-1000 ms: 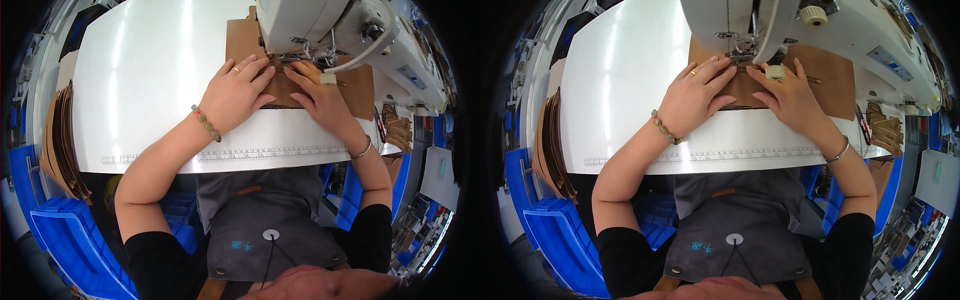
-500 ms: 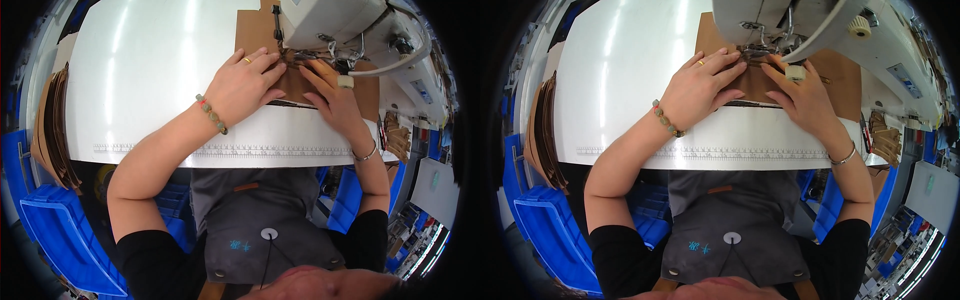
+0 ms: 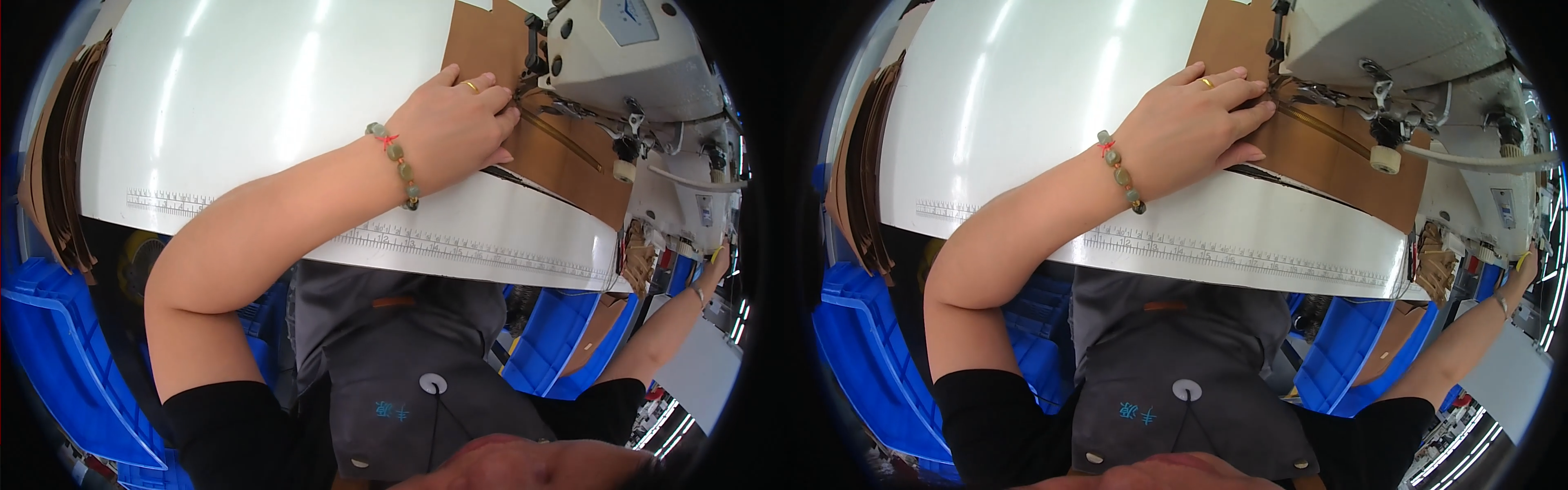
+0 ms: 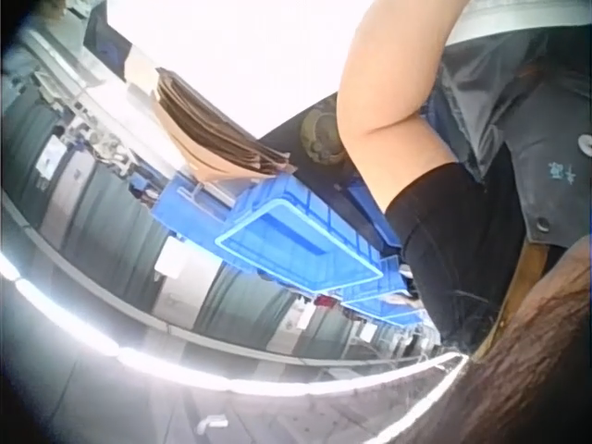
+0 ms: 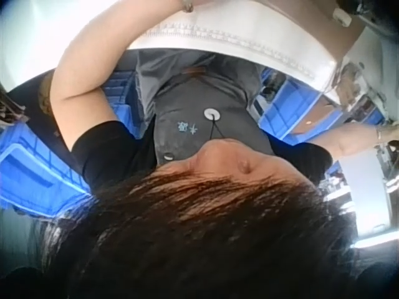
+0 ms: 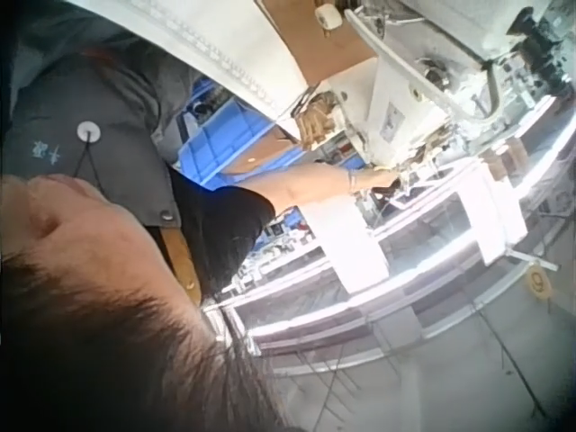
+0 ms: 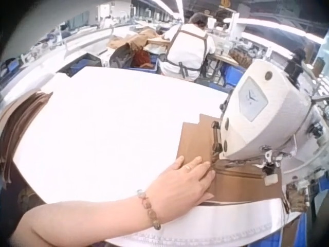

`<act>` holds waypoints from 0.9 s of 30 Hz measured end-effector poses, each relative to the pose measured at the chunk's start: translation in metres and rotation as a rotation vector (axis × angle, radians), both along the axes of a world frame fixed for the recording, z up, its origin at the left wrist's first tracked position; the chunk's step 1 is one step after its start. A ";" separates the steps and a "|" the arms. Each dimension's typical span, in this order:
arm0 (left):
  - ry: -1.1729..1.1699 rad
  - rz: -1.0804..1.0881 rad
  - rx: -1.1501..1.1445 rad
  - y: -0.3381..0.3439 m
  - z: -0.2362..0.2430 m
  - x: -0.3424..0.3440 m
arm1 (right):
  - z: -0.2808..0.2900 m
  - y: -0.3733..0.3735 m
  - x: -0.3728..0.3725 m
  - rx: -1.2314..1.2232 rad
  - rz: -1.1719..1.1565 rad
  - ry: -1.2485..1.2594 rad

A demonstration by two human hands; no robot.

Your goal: Sewing a zipper onto a leather panel using an industrial sewing machine.

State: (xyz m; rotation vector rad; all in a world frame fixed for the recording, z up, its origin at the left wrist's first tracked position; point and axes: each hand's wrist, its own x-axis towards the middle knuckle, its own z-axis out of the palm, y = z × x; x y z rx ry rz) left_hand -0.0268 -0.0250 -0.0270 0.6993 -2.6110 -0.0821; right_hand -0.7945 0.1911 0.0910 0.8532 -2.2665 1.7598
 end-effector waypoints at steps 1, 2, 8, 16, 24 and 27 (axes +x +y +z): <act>0.041 -0.031 0.006 0.000 -0.002 0.001 | 0.040 0.012 0.007 0.018 -0.042 -0.116; 0.051 -0.018 0.007 0.000 -0.004 0.005 | 0.035 0.009 0.029 0.021 -0.030 -0.106; 0.103 -0.010 0.031 0.002 -0.008 0.017 | -0.007 0.039 0.072 -0.305 -0.002 0.017; 0.099 -0.016 0.050 0.001 -0.010 0.016 | -0.016 0.047 0.066 -0.243 0.256 0.025; 0.043 0.006 0.047 0.005 -0.010 0.016 | -0.038 0.019 0.143 -0.279 0.199 -0.168; 0.023 0.012 0.046 0.003 -0.012 0.014 | -0.007 0.006 0.132 -0.197 0.000 -0.210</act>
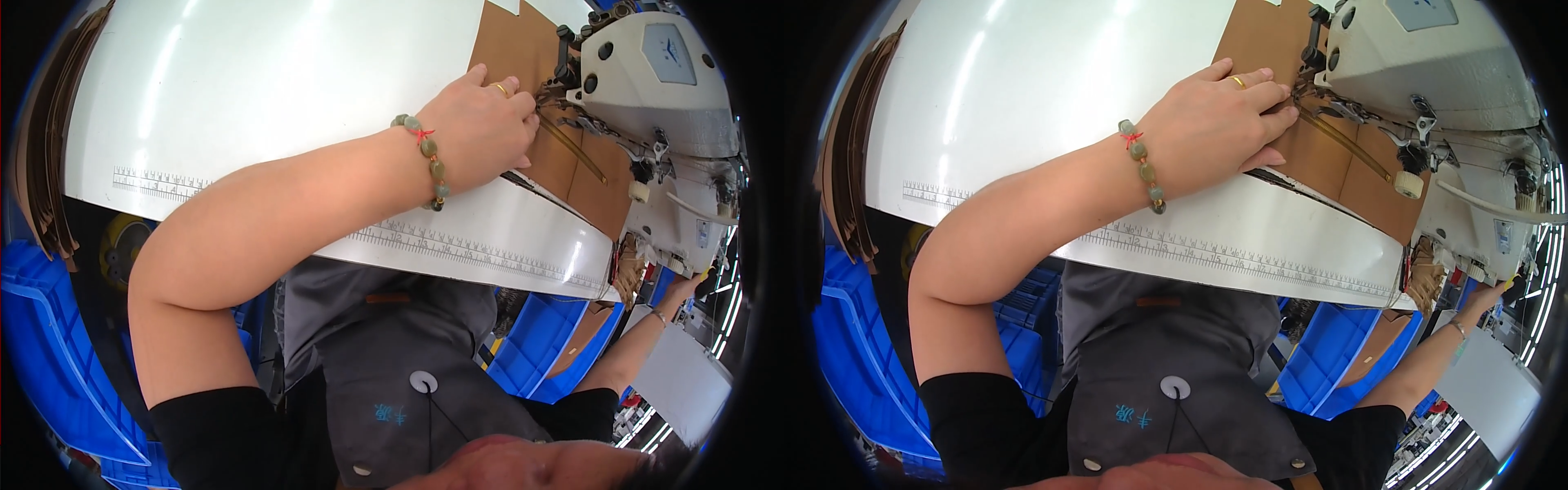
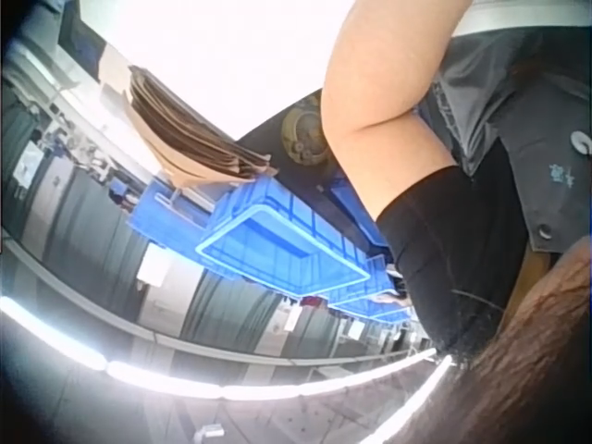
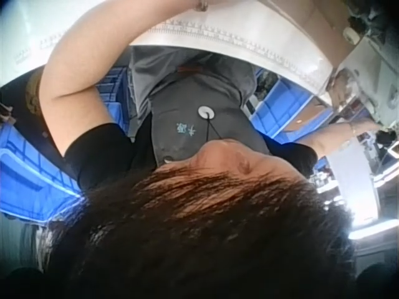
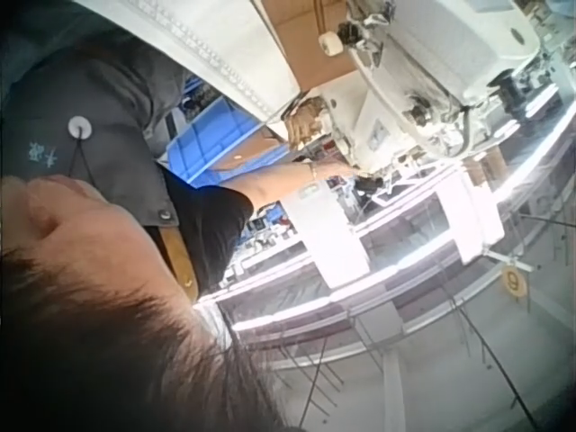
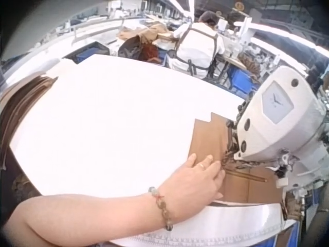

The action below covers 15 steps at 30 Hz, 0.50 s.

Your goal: Sewing a zipper onto a leather panel using an industrial sewing machine.

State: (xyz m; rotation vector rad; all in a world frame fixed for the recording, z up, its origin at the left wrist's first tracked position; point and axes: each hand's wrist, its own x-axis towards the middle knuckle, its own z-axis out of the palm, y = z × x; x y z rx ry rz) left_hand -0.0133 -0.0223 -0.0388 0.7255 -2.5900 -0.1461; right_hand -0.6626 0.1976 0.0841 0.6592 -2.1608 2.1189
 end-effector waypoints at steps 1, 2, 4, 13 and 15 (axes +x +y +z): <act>-0.001 -0.004 0.001 0.001 0.001 -0.002 | 0.019 0.004 -0.021 0.104 -0.081 0.037; 0.016 -0.017 0.002 0.001 0.001 -0.003 | 0.048 0.014 -0.048 0.141 -0.062 0.054; 0.064 -0.015 -0.001 0.001 -0.001 0.000 | 0.090 0.011 -0.082 0.170 -0.026 -0.004; 0.041 -0.008 -0.001 0.000 0.005 0.003 | 0.002 0.018 -0.074 -0.308 0.144 -0.054; 0.035 -0.006 0.003 0.001 0.006 0.006 | -0.006 0.012 -0.056 -0.296 0.162 -0.054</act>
